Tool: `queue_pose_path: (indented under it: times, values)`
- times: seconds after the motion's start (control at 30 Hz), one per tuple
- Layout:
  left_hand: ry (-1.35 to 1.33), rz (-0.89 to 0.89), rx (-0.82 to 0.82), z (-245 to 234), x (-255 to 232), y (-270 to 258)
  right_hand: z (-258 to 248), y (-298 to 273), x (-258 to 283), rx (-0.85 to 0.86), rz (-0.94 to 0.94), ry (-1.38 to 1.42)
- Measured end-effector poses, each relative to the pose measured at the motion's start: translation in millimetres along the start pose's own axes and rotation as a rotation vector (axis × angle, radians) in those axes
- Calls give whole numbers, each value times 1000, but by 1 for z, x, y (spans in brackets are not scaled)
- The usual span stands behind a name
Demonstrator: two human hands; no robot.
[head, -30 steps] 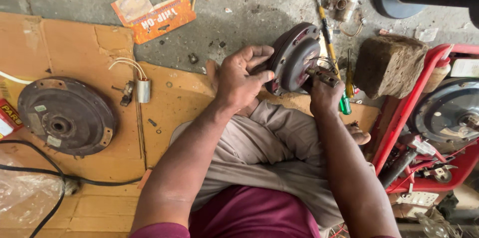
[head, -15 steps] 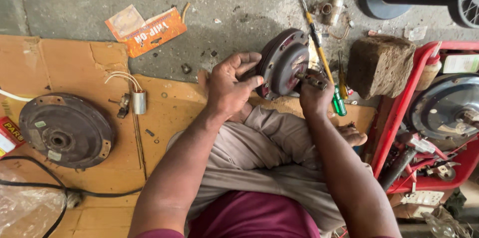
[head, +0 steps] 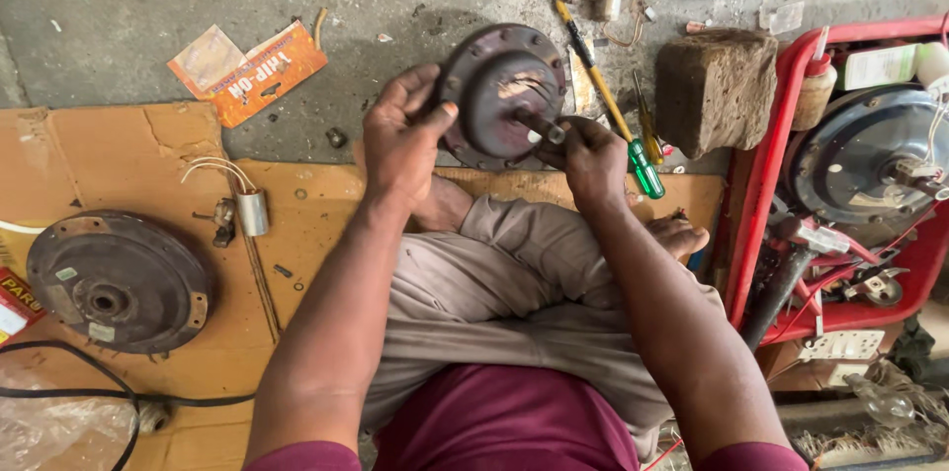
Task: The person disassembles a ceiling fan motor by removing screws with a screwdriver and prying off the metal casing. They then handle various internal motor parts and use a tool to strike the housing to loosen it.
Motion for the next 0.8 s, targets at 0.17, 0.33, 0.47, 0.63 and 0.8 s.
queue_pose_path:
  times: [0.17,0.33,0.47,0.63,0.8]
  values:
    - [33,45,-75,-28,19,18,2,-12,10,33,-77,-24]
    - [25,34,-111,-39,28,23,7,-16,18,-40,-175,-17]
    - [32,71,-134,-39,28,26,-2,-21,19,-126,-238,-335]
    - [58,42,-149,-14,7,20,-72,-18,10,-455,-411,-919]
    - [448,-198,-263,14,-2,17,-106,-4,-22,-355,-384,-1317]
Point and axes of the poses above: each hand's wrist, its own y-axis towards the middle knuckle, its own z-axis out of the palm, x = y × z, the point moved 3 cm from there along y, towards the middle knuckle, and after that the axes turned 9 degrees about -y, right-handed, at the moved point
